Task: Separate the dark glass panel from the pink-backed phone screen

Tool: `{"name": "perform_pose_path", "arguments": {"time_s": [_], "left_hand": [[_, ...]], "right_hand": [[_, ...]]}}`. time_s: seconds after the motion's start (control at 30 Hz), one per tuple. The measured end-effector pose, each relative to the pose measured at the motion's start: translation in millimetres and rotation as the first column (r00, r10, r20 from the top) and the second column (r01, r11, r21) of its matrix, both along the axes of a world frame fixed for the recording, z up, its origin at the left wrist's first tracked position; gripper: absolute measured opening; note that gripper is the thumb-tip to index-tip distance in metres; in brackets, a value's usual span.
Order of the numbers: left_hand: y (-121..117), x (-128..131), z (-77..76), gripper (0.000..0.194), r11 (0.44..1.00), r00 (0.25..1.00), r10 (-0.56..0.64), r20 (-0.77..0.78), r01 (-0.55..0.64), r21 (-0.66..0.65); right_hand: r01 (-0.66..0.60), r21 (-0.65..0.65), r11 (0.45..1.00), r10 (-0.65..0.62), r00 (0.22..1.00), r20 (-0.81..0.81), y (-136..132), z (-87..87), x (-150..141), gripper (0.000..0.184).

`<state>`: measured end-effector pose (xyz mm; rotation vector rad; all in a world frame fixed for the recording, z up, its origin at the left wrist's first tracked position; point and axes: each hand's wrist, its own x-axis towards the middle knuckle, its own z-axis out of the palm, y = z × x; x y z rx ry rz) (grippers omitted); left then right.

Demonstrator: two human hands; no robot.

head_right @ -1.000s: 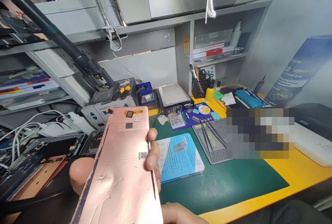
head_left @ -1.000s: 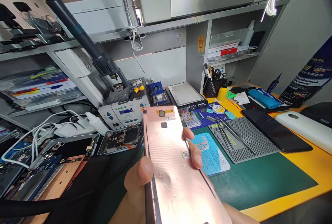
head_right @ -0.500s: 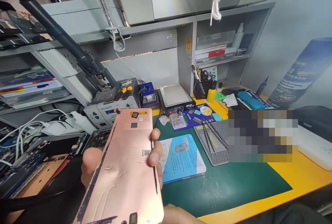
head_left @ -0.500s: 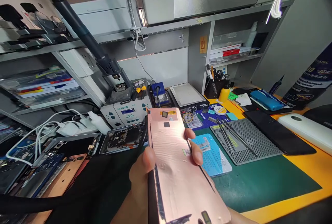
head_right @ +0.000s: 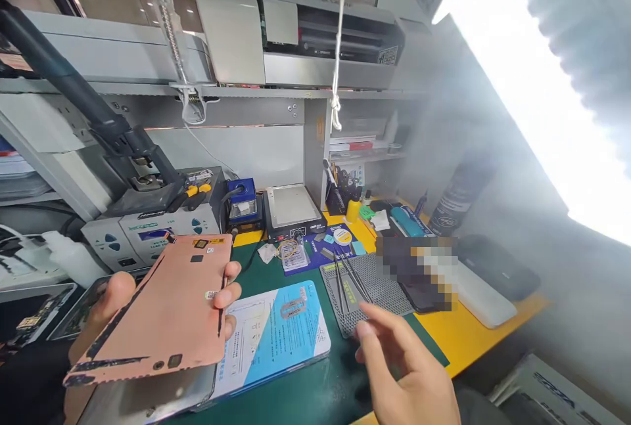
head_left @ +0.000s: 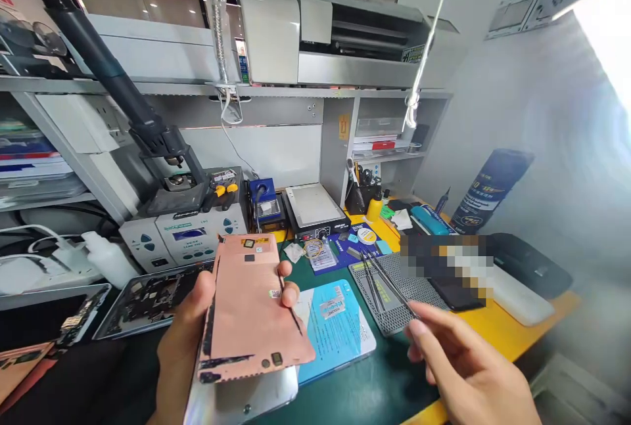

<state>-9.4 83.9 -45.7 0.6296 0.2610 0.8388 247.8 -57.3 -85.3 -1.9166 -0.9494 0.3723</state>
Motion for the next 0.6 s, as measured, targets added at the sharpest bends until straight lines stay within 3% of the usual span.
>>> {"name": "perform_pose_path", "arguments": {"time_s": [0.07,0.17,0.27,0.37,0.47,0.6], "left_hand": [[-3.5,3.5,3.4,0.076,0.996,0.993,0.082,-0.081,-0.085,-0.037],[-14.2,10.1,16.3,0.071,0.971,0.96,0.224,-0.17,-0.235,-0.043],[-23.7,12.0,26.9,0.059,0.967,0.96,0.226,-0.168,-0.242,-0.08],[-27.6,7.8,25.7,0.053,0.963,0.962,0.235,-0.142,-0.25,-0.103],[-26.5,4.6,16.3,0.051,0.944,0.945,0.303,-0.125,-0.316,-0.1],[-24.2,6.1,5.4,0.044,0.921,0.932,0.348,-0.1,-0.36,-0.148]], "right_hand": [[0.02,-0.035,0.999,-0.015,0.99,0.14,14.1,-5.6,27.9,0.051],[-0.021,-0.153,0.988,0.072,0.94,0.334,33.6,-16.5,51.0,0.039],[-0.023,-0.231,0.973,0.12,0.901,0.416,44.2,-27.1,56.4,0.022],[0.004,-0.2,0.98,0.082,0.904,0.42,45.1,-31.5,57.3,0.021],[0.01,-0.089,0.996,0.023,0.932,0.361,38.9,-23.8,59.3,0.025],[0.062,0.078,0.995,-0.079,0.968,0.237,25.8,8.6,62.8,0.043]]}}
